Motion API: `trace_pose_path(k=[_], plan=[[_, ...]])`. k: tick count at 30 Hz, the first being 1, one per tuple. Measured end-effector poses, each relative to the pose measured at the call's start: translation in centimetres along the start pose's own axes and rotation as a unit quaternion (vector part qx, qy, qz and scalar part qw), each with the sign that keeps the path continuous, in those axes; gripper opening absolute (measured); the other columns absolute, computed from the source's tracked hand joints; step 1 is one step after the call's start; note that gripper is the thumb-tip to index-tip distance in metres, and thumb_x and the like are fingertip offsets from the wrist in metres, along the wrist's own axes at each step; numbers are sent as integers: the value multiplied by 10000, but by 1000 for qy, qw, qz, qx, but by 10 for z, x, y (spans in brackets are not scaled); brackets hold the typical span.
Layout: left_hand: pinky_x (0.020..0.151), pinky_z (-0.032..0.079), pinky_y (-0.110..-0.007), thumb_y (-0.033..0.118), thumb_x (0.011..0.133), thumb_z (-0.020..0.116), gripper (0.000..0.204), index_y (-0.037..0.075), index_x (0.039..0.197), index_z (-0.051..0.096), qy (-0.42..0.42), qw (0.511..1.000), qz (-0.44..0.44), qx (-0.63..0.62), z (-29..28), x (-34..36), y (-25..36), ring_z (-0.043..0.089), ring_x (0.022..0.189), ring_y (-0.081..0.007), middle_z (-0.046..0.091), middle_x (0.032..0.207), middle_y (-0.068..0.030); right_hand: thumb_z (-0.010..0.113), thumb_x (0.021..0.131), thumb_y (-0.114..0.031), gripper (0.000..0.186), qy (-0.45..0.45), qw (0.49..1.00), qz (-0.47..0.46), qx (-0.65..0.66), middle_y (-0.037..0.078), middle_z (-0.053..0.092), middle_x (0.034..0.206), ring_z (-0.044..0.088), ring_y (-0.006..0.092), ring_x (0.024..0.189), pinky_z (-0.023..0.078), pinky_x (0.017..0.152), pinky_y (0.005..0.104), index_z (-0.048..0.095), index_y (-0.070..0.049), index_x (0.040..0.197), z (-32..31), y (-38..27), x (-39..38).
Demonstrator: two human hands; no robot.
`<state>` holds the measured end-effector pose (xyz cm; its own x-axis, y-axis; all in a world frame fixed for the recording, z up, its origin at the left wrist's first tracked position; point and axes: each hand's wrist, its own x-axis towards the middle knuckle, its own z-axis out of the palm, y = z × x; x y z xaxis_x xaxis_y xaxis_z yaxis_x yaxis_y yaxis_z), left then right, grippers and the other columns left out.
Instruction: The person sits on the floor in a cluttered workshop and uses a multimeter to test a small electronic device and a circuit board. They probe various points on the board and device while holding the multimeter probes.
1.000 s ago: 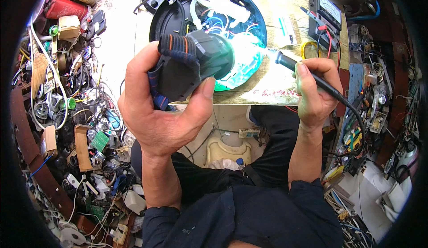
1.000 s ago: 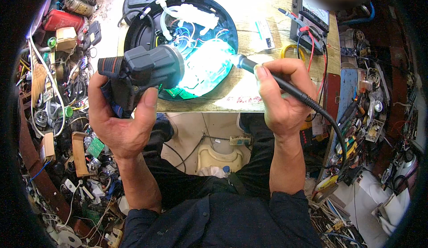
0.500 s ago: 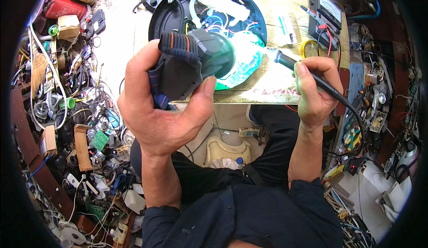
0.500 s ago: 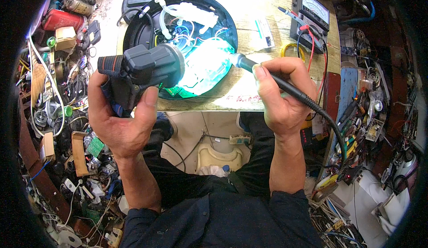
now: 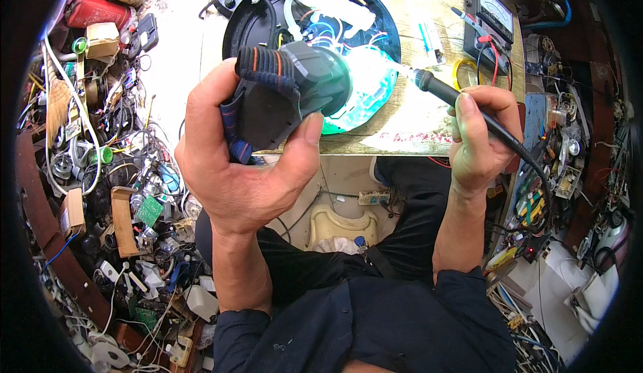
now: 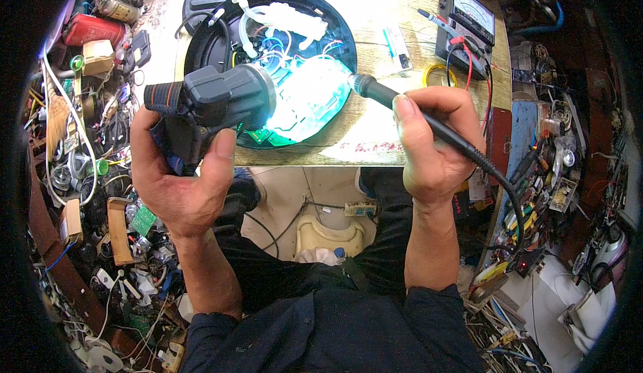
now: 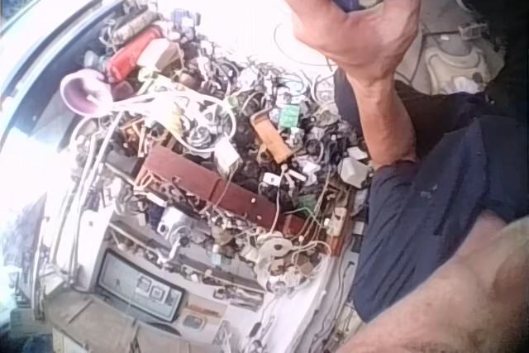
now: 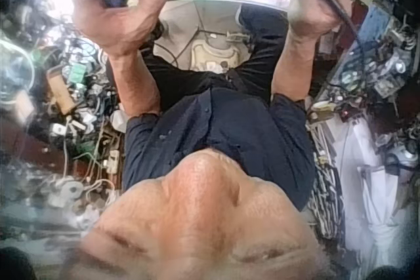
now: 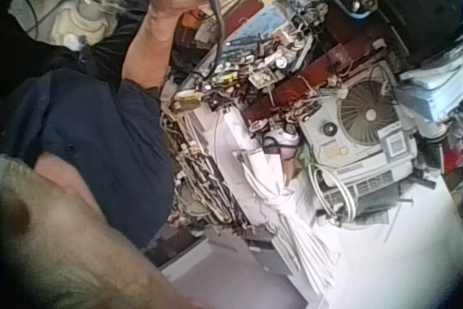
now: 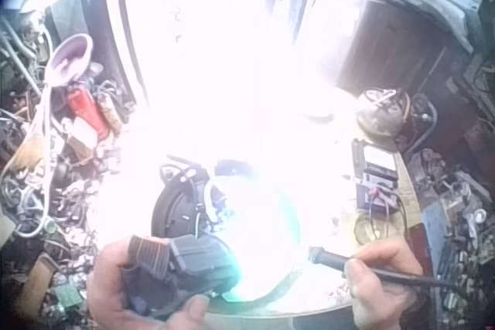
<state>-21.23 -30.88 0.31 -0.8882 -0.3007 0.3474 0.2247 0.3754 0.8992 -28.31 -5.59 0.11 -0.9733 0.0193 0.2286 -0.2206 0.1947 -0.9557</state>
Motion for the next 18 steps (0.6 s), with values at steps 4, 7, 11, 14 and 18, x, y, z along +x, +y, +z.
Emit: trace_pose_path(k=[4,7,11,14,18], plan=[[929,543,-313,1,767,815,656,-19,1346,506,-2,1000,7,-1,0,0,0,666,1054,-184,655,1203,-120,705,884,-16,92,-18,999,-22,-22,34,646,785,554,66,653,422,600,213,636,9,939,1,1,0],[933,544,-316,0,769,814,652,-18,1344,507,-1,1000,1,-1,-1,0,0,668,1057,-188,654,1207,-122,708,883,-16,94,-25,999,-23,-41,34,647,776,559,65,649,425,595,214,637,8,940,3,0,0],[934,543,-316,2,769,816,652,-18,1344,508,3,1000,0,1,-1,-1,0,668,1056,-188,655,1206,-122,713,880,-16,94,-35,997,-20,-60,27,645,746,554,61,628,420,577,214,640,3,936,4,-2,0],[932,542,-314,3,769,818,656,-19,1345,506,2,1000,-1,3,-1,-1,0,668,1053,-186,657,1202,-121,715,877,-13,89,-35,994,-62,-86,21,643,728,551,59,615,415,568,213,642,-1,925,4,2,2],[920,545,-307,4,768,819,654,-22,1343,507,4,1000,-6,-8,-1,-1,-1,670,1041,-183,662,1192,-121,720,870,-9,90,-34,997,-30,-70,25,647,732,553,60,618,416,568,215,646,-1,920,6,0,0]])
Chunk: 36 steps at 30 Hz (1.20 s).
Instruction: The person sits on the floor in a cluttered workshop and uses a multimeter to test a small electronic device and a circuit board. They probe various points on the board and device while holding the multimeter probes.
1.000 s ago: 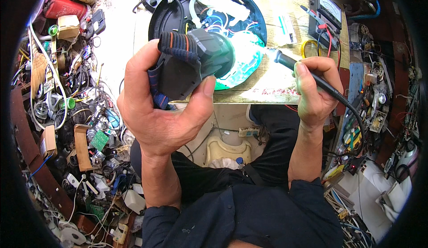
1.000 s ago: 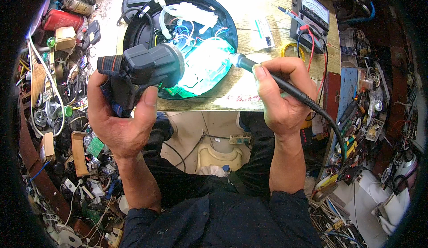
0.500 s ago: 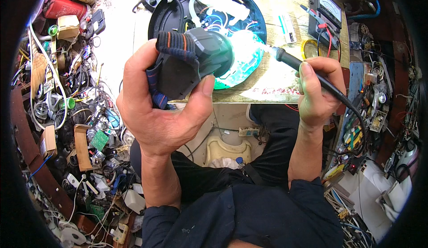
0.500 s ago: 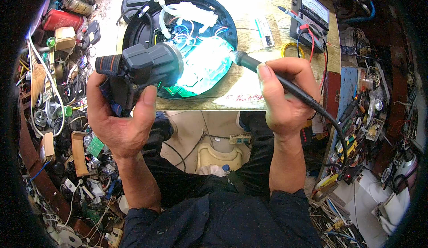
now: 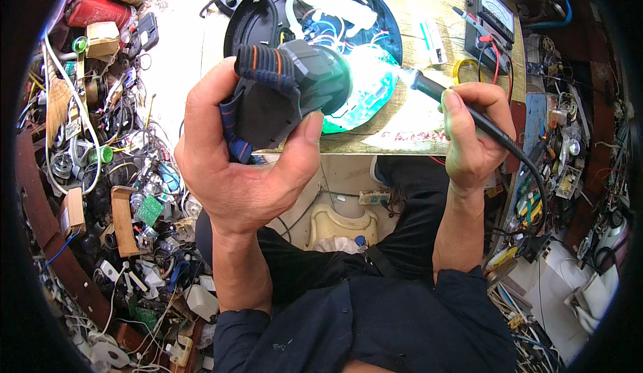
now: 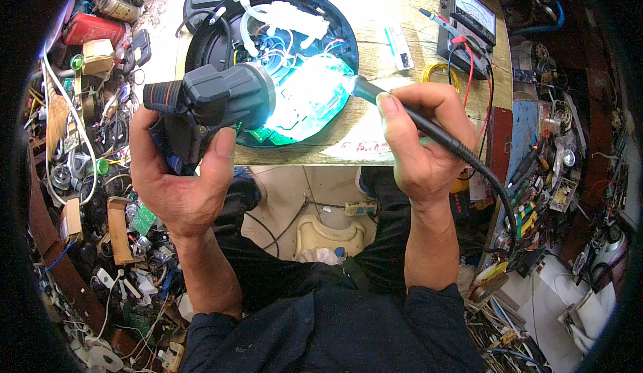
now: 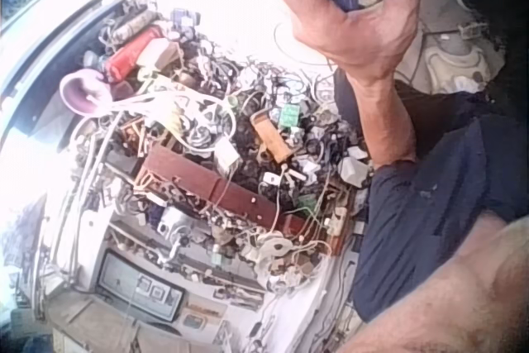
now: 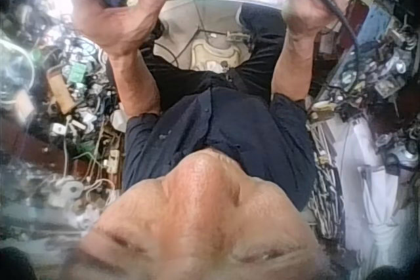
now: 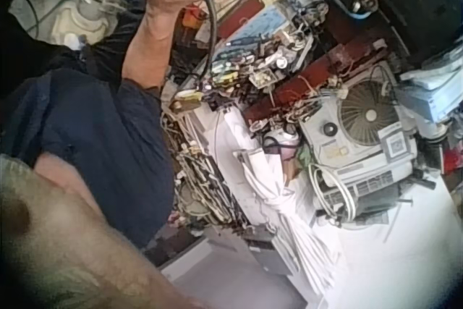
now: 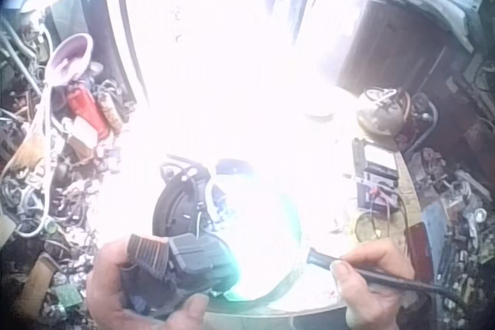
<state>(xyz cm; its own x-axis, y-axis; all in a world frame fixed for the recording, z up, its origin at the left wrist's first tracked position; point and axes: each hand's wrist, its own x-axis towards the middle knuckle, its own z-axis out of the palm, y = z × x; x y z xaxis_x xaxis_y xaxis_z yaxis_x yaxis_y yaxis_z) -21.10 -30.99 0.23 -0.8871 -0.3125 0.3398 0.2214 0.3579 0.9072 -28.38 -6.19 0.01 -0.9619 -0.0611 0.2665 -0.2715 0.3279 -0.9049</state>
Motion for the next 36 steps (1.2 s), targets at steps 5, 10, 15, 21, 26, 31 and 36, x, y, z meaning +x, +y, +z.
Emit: trace_pose_path(k=[5,10,15,21,26,31,36], plan=[[911,547,-303,4,770,819,649,-24,1340,510,-1,1000,5,5,-1,0,0,673,1031,-182,663,1192,-124,724,865,-6,96,4,1000,-5,-11,26,650,731,562,63,623,421,570,217,649,1,924,2,-1,1],[913,548,-304,4,772,820,651,-27,1343,507,-3,1000,25,7,-2,0,-2,672,1040,-184,658,1202,-126,728,862,-4,98,-1,999,-26,-21,27,649,729,565,66,619,421,568,220,651,-1,923,4,0,2],[915,551,-307,-7,773,818,655,-34,1347,504,-3,1000,14,1,-2,0,-1,671,1048,-188,656,1206,-131,733,859,-13,100,-6,999,-17,-26,28,646,727,565,68,620,417,567,224,654,-6,922,4,-1,1],[919,552,-310,-14,771,816,661,-37,1351,499,-3,1000,13,9,-2,-1,0,673,1051,-191,657,1207,-134,736,847,-12,103,-10,998,-43,-53,33,639,719,567,75,618,420,568,229,653,-11,908,3,-1,3],[918,551,-308,-8,768,821,670,-36,1355,499,-6,1000,13,11,-3,-1,0,673,1048,-189,657,1205,-133,737,842,-13,104,-13,998,-39,-49,33,643,712,575,84,607,431,563,239,653,-12,903,3,-1,3],[920,550,-308,-8,767,820,675,-36,1360,498,-11,1000,21,17,-3,0,0,671,1053,-190,653,1209,-135,737,843,-15,106,-17,997,-50,-55,37,653,715,587,87,602,441,559,239,651,-9,904,2,-1,3],[927,548,-312,-19,765,817,674,-37,1359,499,-8,1000,19,16,-3,-1,-1,670,1062,-194,651,1211,-136,739,842,-15,107,-13,997,-52,-48,39,653,714,593,87,605,444,560,238,649,-8,900,2,-1,3]])
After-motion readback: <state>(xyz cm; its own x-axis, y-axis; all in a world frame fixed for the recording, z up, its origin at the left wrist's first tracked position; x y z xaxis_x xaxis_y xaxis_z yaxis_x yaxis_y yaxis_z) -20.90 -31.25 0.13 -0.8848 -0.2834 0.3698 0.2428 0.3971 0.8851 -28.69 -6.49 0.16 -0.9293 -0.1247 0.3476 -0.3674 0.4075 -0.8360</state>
